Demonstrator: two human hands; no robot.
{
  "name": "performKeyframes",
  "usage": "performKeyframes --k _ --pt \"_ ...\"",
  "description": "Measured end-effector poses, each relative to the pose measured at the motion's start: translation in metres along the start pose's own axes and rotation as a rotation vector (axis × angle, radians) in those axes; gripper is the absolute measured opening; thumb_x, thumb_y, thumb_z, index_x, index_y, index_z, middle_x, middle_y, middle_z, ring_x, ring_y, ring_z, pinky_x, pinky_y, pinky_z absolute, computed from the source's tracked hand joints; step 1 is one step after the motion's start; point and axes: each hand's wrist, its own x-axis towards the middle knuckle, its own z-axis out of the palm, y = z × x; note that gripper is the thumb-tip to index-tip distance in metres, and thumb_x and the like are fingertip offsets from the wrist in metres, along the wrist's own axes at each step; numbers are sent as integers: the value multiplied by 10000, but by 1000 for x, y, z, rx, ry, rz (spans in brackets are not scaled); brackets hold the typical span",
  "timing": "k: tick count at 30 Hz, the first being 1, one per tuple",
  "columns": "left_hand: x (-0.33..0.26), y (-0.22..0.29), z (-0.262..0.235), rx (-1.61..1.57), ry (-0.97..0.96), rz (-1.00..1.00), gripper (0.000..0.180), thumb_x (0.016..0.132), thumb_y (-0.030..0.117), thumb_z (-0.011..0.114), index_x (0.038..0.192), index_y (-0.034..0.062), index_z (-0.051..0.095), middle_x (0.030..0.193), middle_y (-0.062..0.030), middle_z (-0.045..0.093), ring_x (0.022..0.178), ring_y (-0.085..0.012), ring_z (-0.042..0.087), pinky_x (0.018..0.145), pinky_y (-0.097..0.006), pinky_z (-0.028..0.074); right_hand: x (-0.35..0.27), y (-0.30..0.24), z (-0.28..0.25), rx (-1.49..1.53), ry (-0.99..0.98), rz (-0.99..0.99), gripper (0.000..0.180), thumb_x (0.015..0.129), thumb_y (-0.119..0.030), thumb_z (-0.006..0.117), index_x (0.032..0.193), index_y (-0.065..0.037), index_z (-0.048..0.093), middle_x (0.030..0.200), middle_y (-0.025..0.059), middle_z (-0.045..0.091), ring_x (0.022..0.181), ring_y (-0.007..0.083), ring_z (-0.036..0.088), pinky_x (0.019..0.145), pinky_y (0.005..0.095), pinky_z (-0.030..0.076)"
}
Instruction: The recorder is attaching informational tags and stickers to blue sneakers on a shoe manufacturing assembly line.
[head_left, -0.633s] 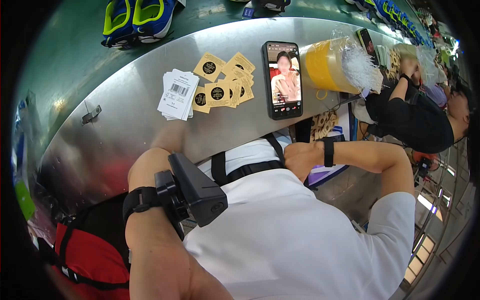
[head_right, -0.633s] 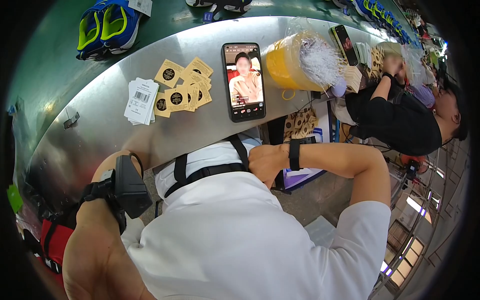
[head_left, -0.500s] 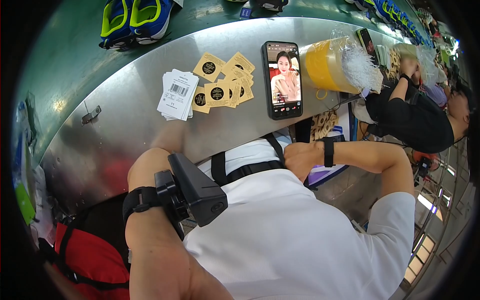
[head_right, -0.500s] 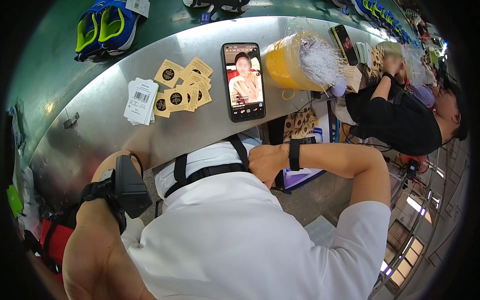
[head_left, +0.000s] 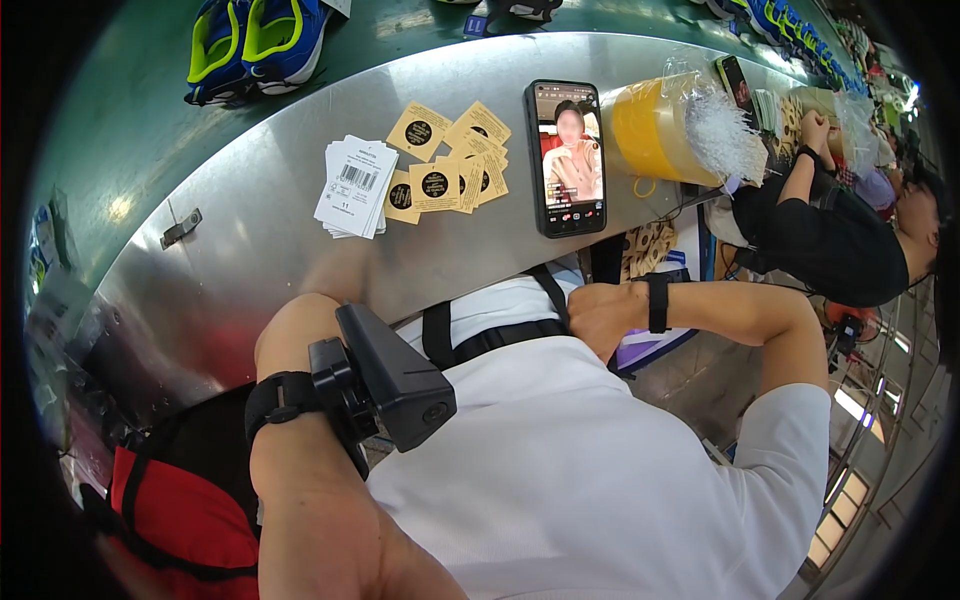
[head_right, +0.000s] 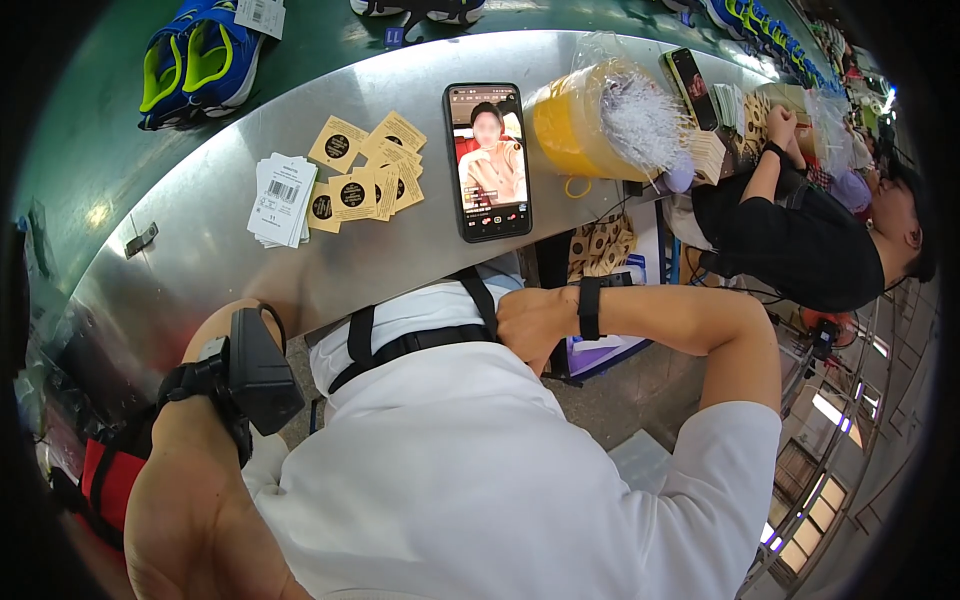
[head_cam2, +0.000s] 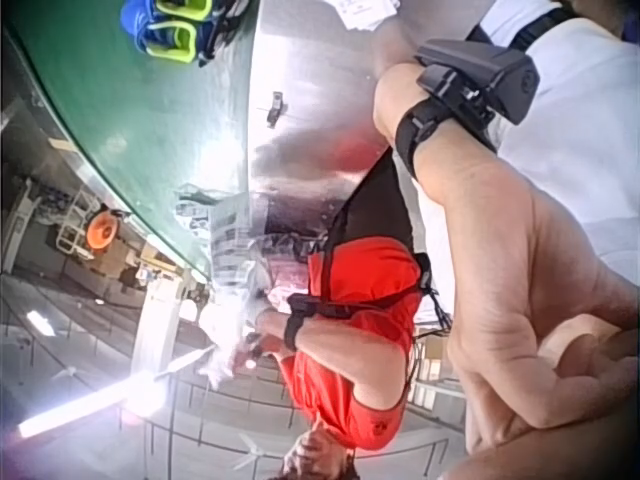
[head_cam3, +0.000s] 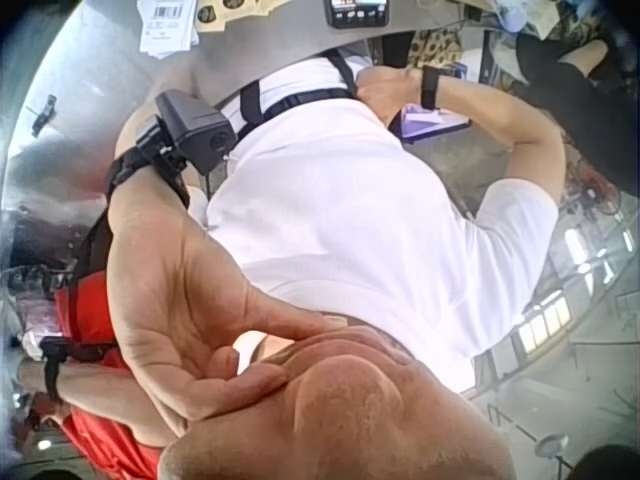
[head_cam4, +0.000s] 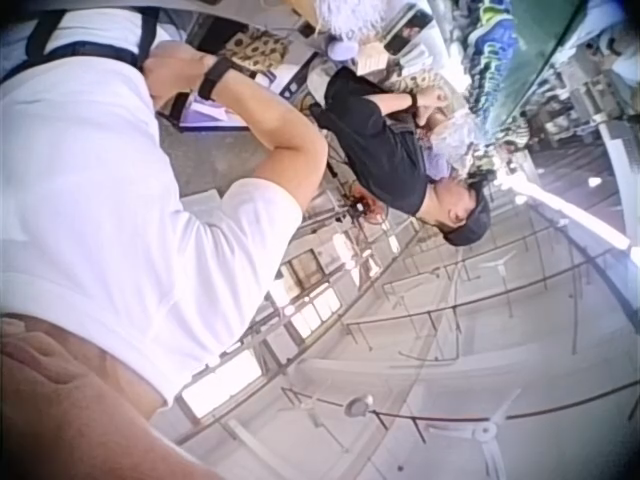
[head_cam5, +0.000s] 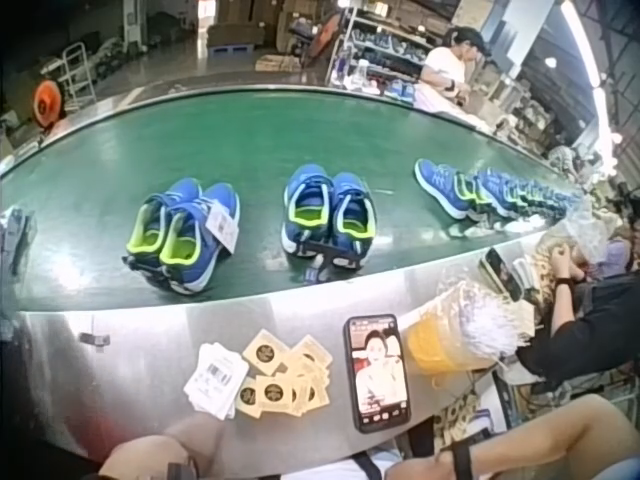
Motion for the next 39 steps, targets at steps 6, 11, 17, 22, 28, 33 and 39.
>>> performKeyframes --k 6,11,17,22,28,33,39 --pt "-3 -2 -3 2 -16 79 338 588 249 820 684 9 603 807 3 555 746 -83 574 831 -207 512 0 0 0 9 0 9 530 581 -580 702 558 -81 524 503 105 555 510 343 582 445 412 444" --pt "-1 1 -1 -13 -11 28 335 583 245 821 686 11 605 818 4 545 744 -82 572 834 -207 512 1 -1 -2 35 51 5 472 564 -509 692 502 -76 514 485 118 542 483 340 566 437 409 435" --pt "0 1 -3 -25 -22 5 331 583 239 818 696 10 607 841 2 528 741 -82 570 831 -210 514 1 -2 -2 59 105 -2 415 544 -429 686 442 -73 498 461 132 522 451 337 546 424 404 423" --pt "-1 1 -1 -5 -14 11 339 578 242 817 701 8 605 849 1 526 741 -78 569 827 -209 516 1 -1 -4 60 95 -4 418 546 -429 685 441 -72 496 459 133 520 451 336 546 424 404 424" --pt "-2 0 0 34 -26 -4 340 576 250 816 703 10 611 850 2 532 743 -75 570 824 -206 518 -2 1 1 -1 -37 17 539 567 -586 704 565 -76 532 515 110 568 524 341 590 455 409 452" --pt "1 -1 0 14 0 -4 336 574 252 818 691 12 614 842 2 539 744 -75 571 821 -204 518 2 1 -3 4 -26 -6 542 568 -587 701 567 -71 532 512 111 564 523 346 588 457 412 450" --pt "-3 -5 0 -34 -12 46 329 580 248 822 688 13 618 824 3 546 744 -77 570 815 -201 516 0 1 4 9 -2 1 536 578 -583 699 565 -75 531 500 107 555 519 349 586 457 415 451"
